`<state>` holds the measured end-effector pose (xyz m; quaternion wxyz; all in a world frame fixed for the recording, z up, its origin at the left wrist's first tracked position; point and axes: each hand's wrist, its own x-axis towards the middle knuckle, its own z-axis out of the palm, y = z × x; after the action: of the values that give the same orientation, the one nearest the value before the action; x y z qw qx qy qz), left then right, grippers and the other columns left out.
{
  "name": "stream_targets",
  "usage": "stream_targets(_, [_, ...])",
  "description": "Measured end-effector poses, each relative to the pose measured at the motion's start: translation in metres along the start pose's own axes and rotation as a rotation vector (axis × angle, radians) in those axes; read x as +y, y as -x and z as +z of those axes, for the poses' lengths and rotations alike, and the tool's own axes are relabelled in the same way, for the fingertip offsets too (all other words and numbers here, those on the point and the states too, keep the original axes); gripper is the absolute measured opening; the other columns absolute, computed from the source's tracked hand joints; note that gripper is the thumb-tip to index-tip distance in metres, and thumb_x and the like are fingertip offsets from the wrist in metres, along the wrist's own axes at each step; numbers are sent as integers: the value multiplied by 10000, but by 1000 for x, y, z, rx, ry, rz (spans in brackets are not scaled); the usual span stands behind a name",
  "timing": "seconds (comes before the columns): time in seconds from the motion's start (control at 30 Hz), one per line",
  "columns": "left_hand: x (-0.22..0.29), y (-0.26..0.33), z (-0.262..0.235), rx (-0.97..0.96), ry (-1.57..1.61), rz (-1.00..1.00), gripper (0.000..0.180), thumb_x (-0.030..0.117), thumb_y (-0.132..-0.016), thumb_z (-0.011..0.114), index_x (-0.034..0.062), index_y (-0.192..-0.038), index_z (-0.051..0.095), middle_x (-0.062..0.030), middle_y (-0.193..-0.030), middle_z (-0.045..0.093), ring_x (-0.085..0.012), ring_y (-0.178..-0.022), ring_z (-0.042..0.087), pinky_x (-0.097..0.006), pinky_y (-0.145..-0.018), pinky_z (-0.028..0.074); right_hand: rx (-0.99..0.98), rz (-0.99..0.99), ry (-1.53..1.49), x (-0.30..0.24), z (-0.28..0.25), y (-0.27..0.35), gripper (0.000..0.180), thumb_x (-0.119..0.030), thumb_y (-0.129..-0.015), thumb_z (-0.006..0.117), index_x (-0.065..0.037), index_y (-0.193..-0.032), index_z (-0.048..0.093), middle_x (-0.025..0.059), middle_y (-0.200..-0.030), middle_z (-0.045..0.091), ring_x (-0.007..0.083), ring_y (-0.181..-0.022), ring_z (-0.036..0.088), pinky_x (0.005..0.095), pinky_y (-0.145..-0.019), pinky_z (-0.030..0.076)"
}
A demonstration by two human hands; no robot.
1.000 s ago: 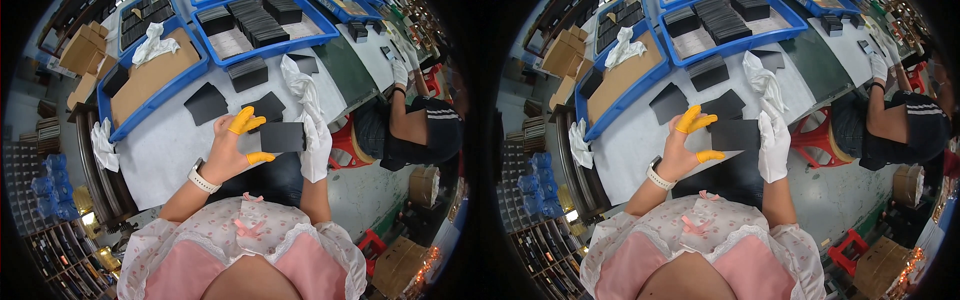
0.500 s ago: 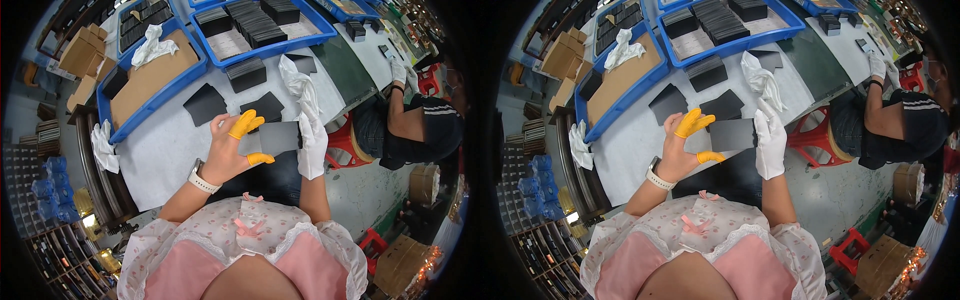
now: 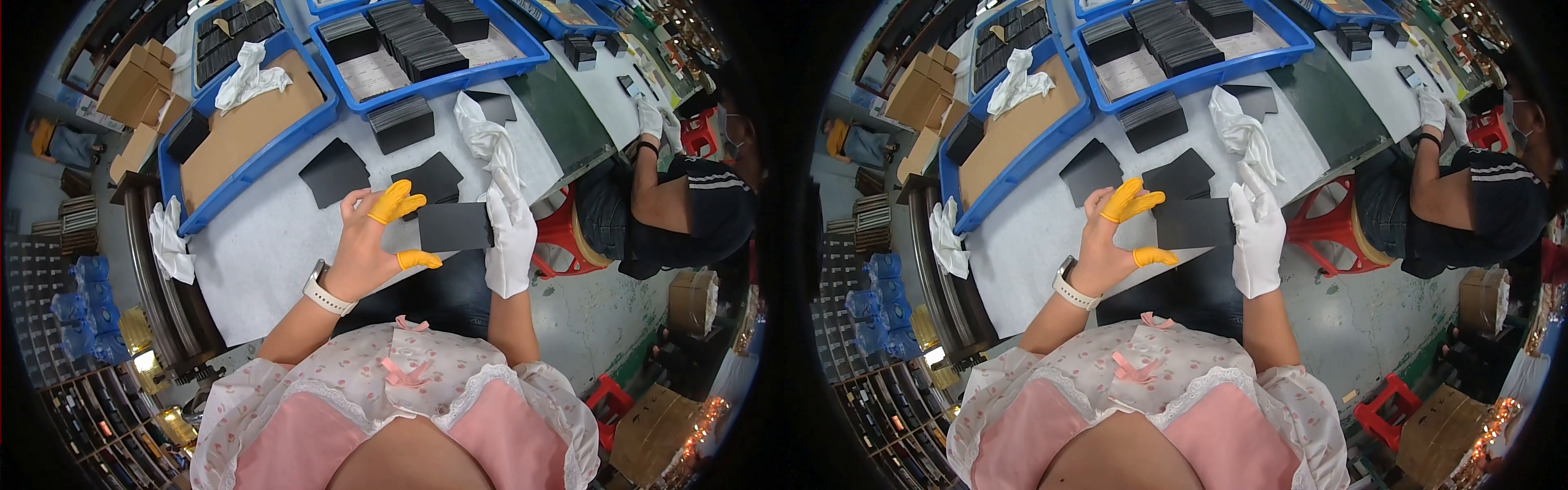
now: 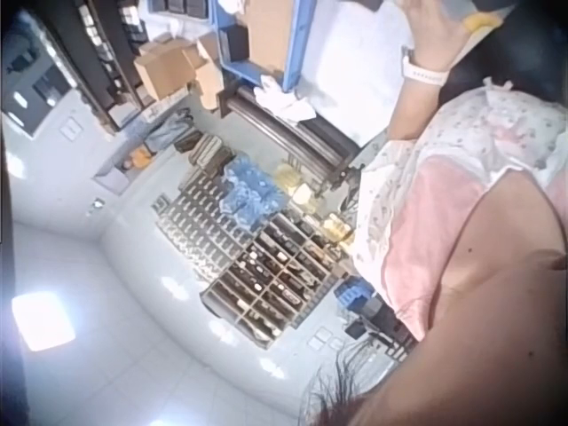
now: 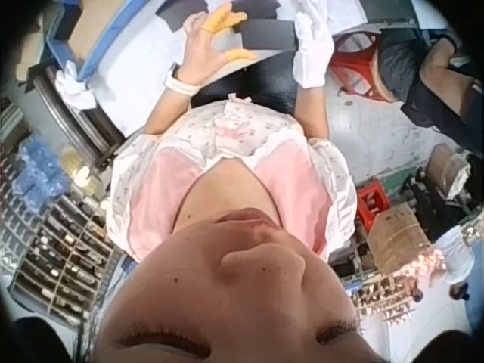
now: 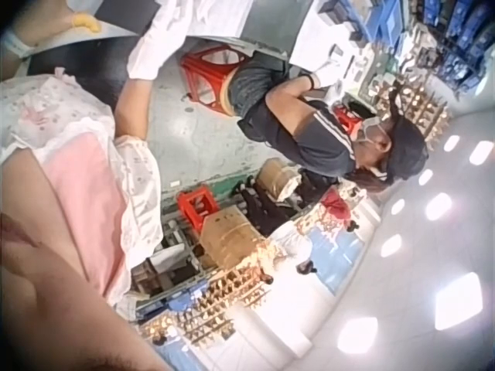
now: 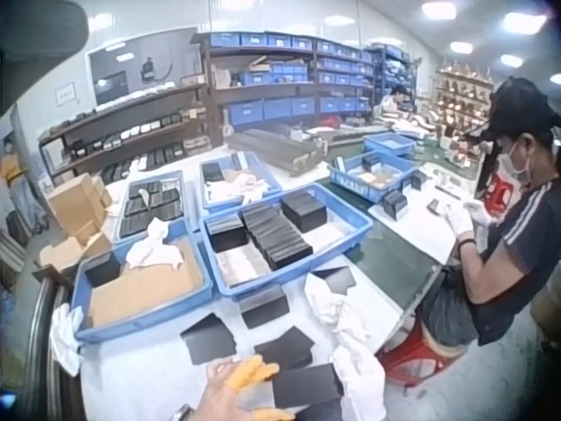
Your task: Clean and inspect rectangular metal or composite plates using a cloth at a workbench.
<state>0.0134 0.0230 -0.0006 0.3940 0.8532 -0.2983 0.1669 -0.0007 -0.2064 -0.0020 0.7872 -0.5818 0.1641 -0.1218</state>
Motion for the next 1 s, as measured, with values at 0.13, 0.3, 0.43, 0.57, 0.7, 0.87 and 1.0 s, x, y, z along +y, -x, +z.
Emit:
stream_targets(0.13, [3, -2, -2, -9, 3, -8, 1066, 542, -678, 965, 12, -1501, 542, -76, -1276, 763, -269, -1180, 663, -523, -1158, 330, -11, 19, -21, 3, -1, -1, 491, -78, -1075, 680, 43, -1536, 562, 57, -1471, 642, 54, -1090, 624, 226, -978, 505])
stream_targets(0.3, [4, -2, -1, 37, -25, 38, 1029, 530, -683, 967, 5, -1473, 567, -68, -1250, 760, -264, -1191, 653, -528, -1151, 339, -1, 54, -24, 7, -4, -3, 474, -91, -1085, 670, 40, -1529, 571, 59, -1478, 636, 52, -1091, 622, 225, -979, 503])
stream_targets(0.43, [2, 0, 0, 50, -29, 41, 1026, 525, -678, 969, 5, -1467, 570, -68, -1248, 755, -261, -1186, 647, -527, -1141, 350, -1, 41, -61, 9, -8, -4, 447, -121, -1104, 639, 43, -1516, 587, 46, -1383, 663, 50, -1055, 613, 216, -934, 497])
stream_targets(0.57, [2, 0, -2, 61, -26, 32, 1025, 524, -676, 967, 8, -1468, 571, -60, -1236, 763, -260, -1174, 647, -527, -1136, 352, -14, 19, -36, 10, -12, -6, 437, -153, -1117, 614, 36, -1510, 599, -5, -1178, 685, 39, -935, 596, 202, -821, 481])
stream_targets(0.7, [3, -3, -2, 80, -44, 57, 1000, 515, -687, 961, 12, -1461, 576, -46, -1233, 769, -255, -1174, 643, -532, -1129, 357, 46, -46, -20, 14, -11, -11, 439, -174, -1121, 611, 35, -1508, 602, -33, -1049, 668, 32, -831, 563, 201, -734, 447])
stream_targets(0.87, [-2, 5, -1, 79, -125, 57, 1037, 527, -607, 1012, 47, -1437, 617, -131, -1355, 629, -412, -1304, 516, -539, -1148, 400, -11, 3, -77, 11, -14, -9, 467, -181, -1122, 618, 57, -1521, 572, -4, -1001, 660, 51, -795, 566, 220, -700, 426])
stream_targets(1.0, [-2, 2, -4, 87, -146, 92, 1031, 536, -612, 1002, 29, -1424, 621, -125, -1302, 661, -370, -1242, 573, -544, -1147, 389, -24, 8, -69, 13, -15, -7, 463, -173, -1124, 612, 57, -1523, 568, 2, -1007, 659, 52, -799, 569, 222, -703, 428])
